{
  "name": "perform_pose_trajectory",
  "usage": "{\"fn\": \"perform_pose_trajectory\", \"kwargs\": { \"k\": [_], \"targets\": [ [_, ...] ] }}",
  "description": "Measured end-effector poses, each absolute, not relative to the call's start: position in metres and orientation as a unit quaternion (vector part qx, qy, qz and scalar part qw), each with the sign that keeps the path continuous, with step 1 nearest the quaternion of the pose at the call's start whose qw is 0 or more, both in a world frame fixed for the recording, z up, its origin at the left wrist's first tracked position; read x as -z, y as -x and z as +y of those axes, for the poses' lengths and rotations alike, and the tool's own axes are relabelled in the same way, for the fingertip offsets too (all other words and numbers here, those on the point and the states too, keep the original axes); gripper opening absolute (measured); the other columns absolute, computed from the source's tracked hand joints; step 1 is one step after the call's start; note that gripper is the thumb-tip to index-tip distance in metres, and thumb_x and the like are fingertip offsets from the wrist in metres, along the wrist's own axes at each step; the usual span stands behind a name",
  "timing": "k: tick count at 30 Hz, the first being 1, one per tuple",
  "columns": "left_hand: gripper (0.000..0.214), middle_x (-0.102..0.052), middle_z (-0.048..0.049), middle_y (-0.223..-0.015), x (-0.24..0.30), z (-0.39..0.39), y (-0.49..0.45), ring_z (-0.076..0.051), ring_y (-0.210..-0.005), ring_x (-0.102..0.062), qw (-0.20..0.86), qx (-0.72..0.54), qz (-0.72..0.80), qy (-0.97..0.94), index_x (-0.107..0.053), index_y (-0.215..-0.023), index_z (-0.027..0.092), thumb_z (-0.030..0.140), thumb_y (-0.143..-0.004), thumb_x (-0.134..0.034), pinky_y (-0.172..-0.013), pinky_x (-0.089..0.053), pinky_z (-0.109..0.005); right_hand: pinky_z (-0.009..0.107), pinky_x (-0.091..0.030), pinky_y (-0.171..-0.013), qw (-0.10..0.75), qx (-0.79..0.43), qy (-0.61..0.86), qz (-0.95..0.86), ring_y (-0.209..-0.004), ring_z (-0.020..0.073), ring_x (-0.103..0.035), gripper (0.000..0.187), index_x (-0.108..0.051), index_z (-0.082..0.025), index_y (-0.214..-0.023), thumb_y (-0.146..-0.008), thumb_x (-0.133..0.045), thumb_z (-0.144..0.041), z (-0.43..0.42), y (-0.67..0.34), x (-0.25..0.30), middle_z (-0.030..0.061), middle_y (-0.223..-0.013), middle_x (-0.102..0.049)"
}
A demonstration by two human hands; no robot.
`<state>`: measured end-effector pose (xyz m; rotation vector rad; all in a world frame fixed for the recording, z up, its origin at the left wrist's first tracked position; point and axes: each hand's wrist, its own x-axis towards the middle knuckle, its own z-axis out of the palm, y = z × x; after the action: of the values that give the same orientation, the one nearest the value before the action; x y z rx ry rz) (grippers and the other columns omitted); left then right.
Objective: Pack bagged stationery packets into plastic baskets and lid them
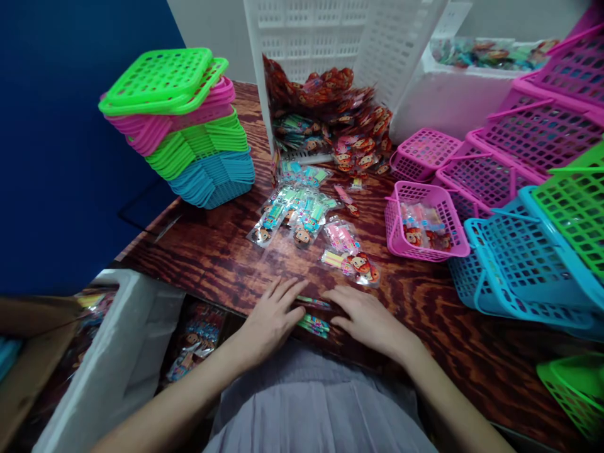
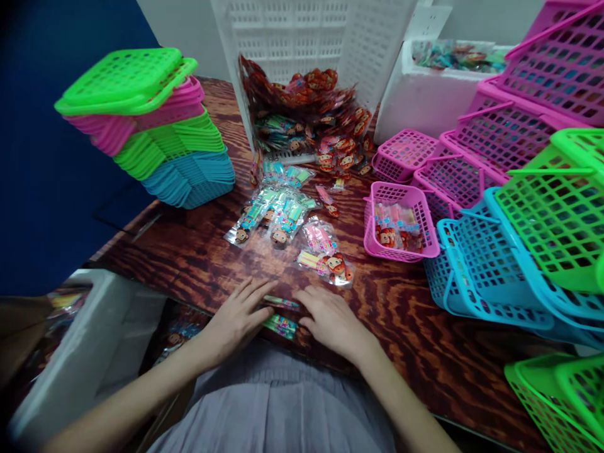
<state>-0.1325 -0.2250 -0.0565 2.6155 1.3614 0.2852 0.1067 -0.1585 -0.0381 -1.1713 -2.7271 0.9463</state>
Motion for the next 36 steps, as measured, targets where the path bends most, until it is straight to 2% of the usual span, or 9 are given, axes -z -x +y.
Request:
{"fn": "perform_pose_trajectory", "kwargs": {
  "k": [2, 6, 11, 15, 18, 20, 24, 32, 36],
  "targets": [
    [0.019, -0.042, -0.0143, -0.149, 0.057, -0.225, 0.136, -0.029, -0.139, -0.036, 0.105, -0.093, 0.460, -0.877, -0.061, -0.108, 0.019, 0.013, -0.094, -0.050, -0.113, -0.036, -0.052, 0.032, -0.042, -0.097, 0.020, -0.340, 0.383, -0.859, -0.112, 0.0214, -0.059, 0.044, -0.060, -0.026, -0.124, -0.084, -0.060, -0.009, -0.156, -0.118, 0.041, 0.0046, -0.119, -0.065],
    [0.022, -0.040, -0.0146, -0.151, 0.062, -0.226, 0.136, -0.028, -0.137, -0.040, 0.100, -0.106, 0.461, -0.875, -0.059, -0.108, 0.018, 0.010, -0.094, -0.045, -0.108, -0.043, -0.046, 0.030, -0.046, -0.088, 0.038, -0.362, 0.413, -0.835, -0.097, 0.0196, -0.064, 0.031, -0.068, -0.025, -0.106, -0.086, -0.051, -0.007, -0.156, -0.127, 0.048, 0.0028, -0.103, -0.068],
    [0.036, -0.035, -0.0169, -0.153, 0.065, -0.228, 0.133, -0.028, -0.138, -0.037, 0.076, -0.129, 0.473, -0.868, -0.051, -0.124, 0.014, 0.007, -0.090, -0.043, -0.112, -0.037, -0.045, 0.030, -0.045, -0.079, 0.060, -0.355, 0.440, -0.823, -0.088, 0.0199, -0.063, 0.022, -0.067, -0.024, -0.092, -0.089, -0.050, -0.011, -0.167, -0.118, 0.048, 0.0027, -0.092, -0.068],
    [0.061, -0.055, -0.0123, -0.129, 0.056, -0.220, 0.127, -0.027, -0.119, -0.051, 0.058, -0.073, 0.475, -0.875, -0.036, -0.143, 0.015, 0.002, -0.084, -0.045, -0.117, -0.023, -0.056, 0.029, -0.047, -0.080, 0.042, -0.446, 0.385, -0.807, -0.087, 0.0204, -0.064, 0.013, -0.070, -0.025, -0.093, -0.089, -0.058, -0.023, -0.156, -0.125, 0.033, 0.0014, -0.093, -0.070],
    [0.033, -0.060, -0.0054, -0.102, 0.048, -0.211, 0.120, -0.024, -0.097, -0.056, 0.074, -0.014, 0.455, -0.887, -0.057, -0.115, 0.018, 0.005, -0.086, -0.047, -0.116, -0.024, -0.056, 0.031, -0.047, -0.085, 0.112, -0.454, 0.420, -0.778, -0.093, 0.0218, -0.064, 0.021, -0.071, -0.026, -0.101, -0.094, -0.053, -0.034, -0.120, -0.125, 0.028, 0.0022, -0.101, -0.072],
    [0.018, -0.058, -0.0054, -0.098, 0.045, -0.205, 0.115, -0.024, -0.094, -0.054, 0.090, -0.002, 0.451, -0.888, -0.058, -0.097, 0.019, 0.008, -0.088, -0.048, -0.110, -0.034, -0.052, 0.036, -0.044, -0.092, 0.177, -0.323, 0.540, -0.757, -0.104, 0.0256, -0.061, 0.028, -0.067, -0.021, -0.112, -0.096, -0.047, -0.032, -0.090, -0.116, 0.034, 0.0091, -0.112, -0.069],
    [0.014, -0.058, -0.0063, -0.097, 0.049, -0.199, 0.108, -0.024, -0.089, -0.053, 0.114, 0.003, 0.460, -0.880, -0.056, -0.097, 0.020, 0.010, -0.089, -0.049, -0.093, -0.045, -0.044, 0.046, -0.039, -0.095, 0.127, -0.131, 0.696, -0.695, -0.117, 0.0356, -0.050, 0.039, -0.058, -0.009, -0.124, -0.091, -0.056, -0.029, -0.046, -0.086, 0.059, 0.0239, -0.124, -0.059],
    [0.014, -0.058, -0.0060, -0.100, 0.057, -0.199, 0.110, -0.024, -0.092, -0.052, 0.148, 0.015, 0.482, -0.863, -0.055, -0.099, 0.020, 0.010, -0.090, -0.050, -0.088, -0.044, -0.039, 0.029, -0.039, -0.074, 0.151, -0.154, 0.705, -0.675, -0.083, 0.0208, -0.058, 0.011, -0.064, -0.017, -0.094, -0.086, -0.058, -0.021, -0.034, -0.099, 0.070, 0.0071, -0.091, -0.065],
    [0.015, -0.058, -0.0064, -0.100, 0.056, -0.198, 0.109, -0.024, -0.093, -0.051, 0.152, 0.024, 0.483, -0.862, -0.055, -0.100, 0.019, 0.009, -0.090, -0.049, -0.088, -0.043, -0.039, 0.028, -0.040, -0.072, 0.171, -0.181, 0.705, -0.664, -0.082, 0.0195, -0.057, 0.019, -0.064, -0.017, -0.088, -0.089, -0.055, -0.033, -0.020, -0.088, 0.065, 0.0058, -0.090, -0.063]
  ]
}}
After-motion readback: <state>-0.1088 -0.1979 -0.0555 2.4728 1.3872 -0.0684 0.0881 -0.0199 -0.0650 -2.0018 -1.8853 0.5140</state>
